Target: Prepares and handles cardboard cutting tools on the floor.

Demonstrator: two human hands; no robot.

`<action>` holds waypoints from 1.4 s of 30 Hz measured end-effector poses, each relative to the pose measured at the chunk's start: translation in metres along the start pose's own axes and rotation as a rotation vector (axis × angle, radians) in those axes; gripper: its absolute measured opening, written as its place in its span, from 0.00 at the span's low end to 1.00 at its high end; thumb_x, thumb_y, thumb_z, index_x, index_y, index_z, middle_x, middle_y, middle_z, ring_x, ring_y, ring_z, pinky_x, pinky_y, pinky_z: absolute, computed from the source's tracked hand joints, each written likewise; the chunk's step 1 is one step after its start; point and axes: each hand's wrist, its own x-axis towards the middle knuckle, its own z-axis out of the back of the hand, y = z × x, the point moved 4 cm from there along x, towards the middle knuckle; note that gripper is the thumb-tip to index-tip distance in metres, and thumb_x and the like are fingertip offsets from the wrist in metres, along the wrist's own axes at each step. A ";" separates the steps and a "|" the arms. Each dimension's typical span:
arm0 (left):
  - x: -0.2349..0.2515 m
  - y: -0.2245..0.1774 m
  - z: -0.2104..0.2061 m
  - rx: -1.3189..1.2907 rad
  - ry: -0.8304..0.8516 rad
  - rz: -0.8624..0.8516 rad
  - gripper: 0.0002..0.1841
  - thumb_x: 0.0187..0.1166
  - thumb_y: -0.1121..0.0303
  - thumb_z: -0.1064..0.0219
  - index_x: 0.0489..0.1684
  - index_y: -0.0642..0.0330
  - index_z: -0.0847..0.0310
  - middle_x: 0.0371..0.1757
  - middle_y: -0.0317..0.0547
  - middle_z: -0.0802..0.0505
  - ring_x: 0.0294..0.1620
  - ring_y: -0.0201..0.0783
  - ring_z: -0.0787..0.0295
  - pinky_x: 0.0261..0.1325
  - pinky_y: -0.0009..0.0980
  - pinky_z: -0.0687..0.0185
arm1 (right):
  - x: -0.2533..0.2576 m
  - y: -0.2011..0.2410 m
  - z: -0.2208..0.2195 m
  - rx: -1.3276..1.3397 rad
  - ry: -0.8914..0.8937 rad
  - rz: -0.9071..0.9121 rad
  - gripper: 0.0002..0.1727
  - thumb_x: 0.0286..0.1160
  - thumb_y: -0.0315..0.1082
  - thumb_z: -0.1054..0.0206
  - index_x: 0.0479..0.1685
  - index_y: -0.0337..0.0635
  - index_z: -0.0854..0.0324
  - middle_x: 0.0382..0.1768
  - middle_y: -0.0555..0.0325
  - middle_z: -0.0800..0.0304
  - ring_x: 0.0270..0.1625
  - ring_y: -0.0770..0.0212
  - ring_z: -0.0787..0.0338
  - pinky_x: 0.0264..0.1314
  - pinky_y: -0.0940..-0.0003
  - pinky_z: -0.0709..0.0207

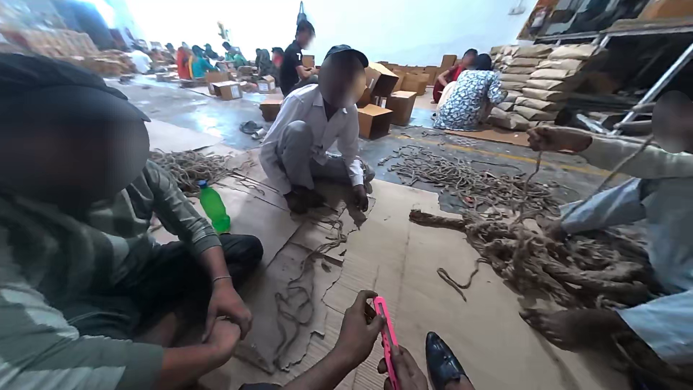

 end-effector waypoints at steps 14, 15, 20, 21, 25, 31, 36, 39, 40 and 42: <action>-0.001 0.000 0.000 0.004 -0.002 -0.023 0.27 0.81 0.67 0.34 0.79 0.63 0.33 0.42 0.49 0.10 0.36 0.39 0.11 0.43 0.38 0.12 | -0.003 0.001 0.001 -0.001 -0.022 0.034 0.19 0.96 0.36 0.57 0.62 0.31 0.26 0.27 0.61 0.15 0.16 0.75 0.28 0.18 0.80 0.34; -0.001 0.000 0.000 0.005 -0.002 -0.021 0.27 0.80 0.67 0.34 0.79 0.63 0.33 0.42 0.49 0.10 0.36 0.39 0.11 0.43 0.38 0.12 | -0.004 0.001 0.001 0.002 -0.021 0.036 0.18 0.96 0.35 0.57 0.63 0.31 0.26 0.27 0.61 0.15 0.16 0.75 0.28 0.18 0.80 0.34; -0.004 -0.001 0.002 0.008 -0.010 -0.020 0.27 0.81 0.67 0.34 0.79 0.63 0.32 0.42 0.48 0.10 0.36 0.38 0.10 0.43 0.37 0.12 | -0.006 0.002 0.000 0.011 -0.012 0.037 0.18 0.96 0.35 0.57 0.63 0.31 0.26 0.27 0.61 0.14 0.15 0.76 0.29 0.17 0.80 0.34; -0.004 -0.002 0.003 0.007 -0.013 -0.019 0.27 0.80 0.67 0.34 0.79 0.62 0.32 0.42 0.48 0.10 0.36 0.38 0.10 0.43 0.37 0.12 | -0.006 0.002 -0.001 0.013 -0.013 0.032 0.18 0.96 0.35 0.57 0.63 0.31 0.27 0.27 0.60 0.14 0.15 0.75 0.29 0.17 0.80 0.34; -0.005 -0.004 0.004 0.005 -0.016 -0.019 0.27 0.80 0.68 0.34 0.79 0.63 0.32 0.41 0.47 0.10 0.35 0.37 0.11 0.42 0.36 0.12 | -0.007 0.003 -0.003 0.027 -0.020 0.029 0.19 0.97 0.35 0.57 0.63 0.30 0.26 0.26 0.61 0.15 0.15 0.75 0.29 0.17 0.80 0.34; -0.005 -0.003 0.005 0.001 -0.019 -0.033 0.27 0.80 0.67 0.33 0.78 0.63 0.32 0.40 0.46 0.10 0.34 0.37 0.11 0.41 0.35 0.12 | -0.007 0.005 -0.004 0.037 -0.023 0.018 0.18 0.97 0.35 0.57 0.62 0.30 0.26 0.26 0.60 0.15 0.14 0.75 0.29 0.17 0.80 0.35; -0.004 -0.002 0.005 0.006 -0.020 -0.029 0.26 0.80 0.67 0.34 0.78 0.63 0.31 0.40 0.46 0.10 0.35 0.37 0.11 0.42 0.35 0.12 | -0.006 0.003 -0.004 0.052 -0.018 0.024 0.18 0.97 0.36 0.57 0.62 0.31 0.26 0.26 0.60 0.15 0.14 0.75 0.29 0.16 0.80 0.35; -0.004 -0.002 0.005 0.010 -0.022 -0.033 0.26 0.80 0.67 0.33 0.78 0.63 0.31 0.39 0.46 0.10 0.33 0.36 0.11 0.41 0.35 0.13 | -0.006 0.002 -0.005 0.054 -0.024 0.023 0.18 0.97 0.36 0.57 0.62 0.31 0.26 0.25 0.61 0.15 0.14 0.76 0.30 0.16 0.80 0.36; -0.004 -0.001 0.005 0.010 -0.023 -0.032 0.27 0.80 0.68 0.33 0.78 0.63 0.31 0.39 0.46 0.10 0.33 0.37 0.11 0.41 0.35 0.12 | -0.006 0.002 -0.005 0.051 -0.023 0.028 0.18 0.97 0.35 0.57 0.62 0.30 0.26 0.26 0.60 0.15 0.14 0.75 0.30 0.16 0.80 0.35; -0.004 -0.001 0.005 0.014 -0.022 -0.025 0.27 0.80 0.67 0.33 0.78 0.62 0.31 0.40 0.47 0.10 0.34 0.37 0.11 0.41 0.36 0.12 | -0.006 0.001 -0.004 0.046 -0.023 0.038 0.18 0.96 0.35 0.57 0.62 0.30 0.26 0.26 0.60 0.15 0.14 0.75 0.29 0.17 0.79 0.34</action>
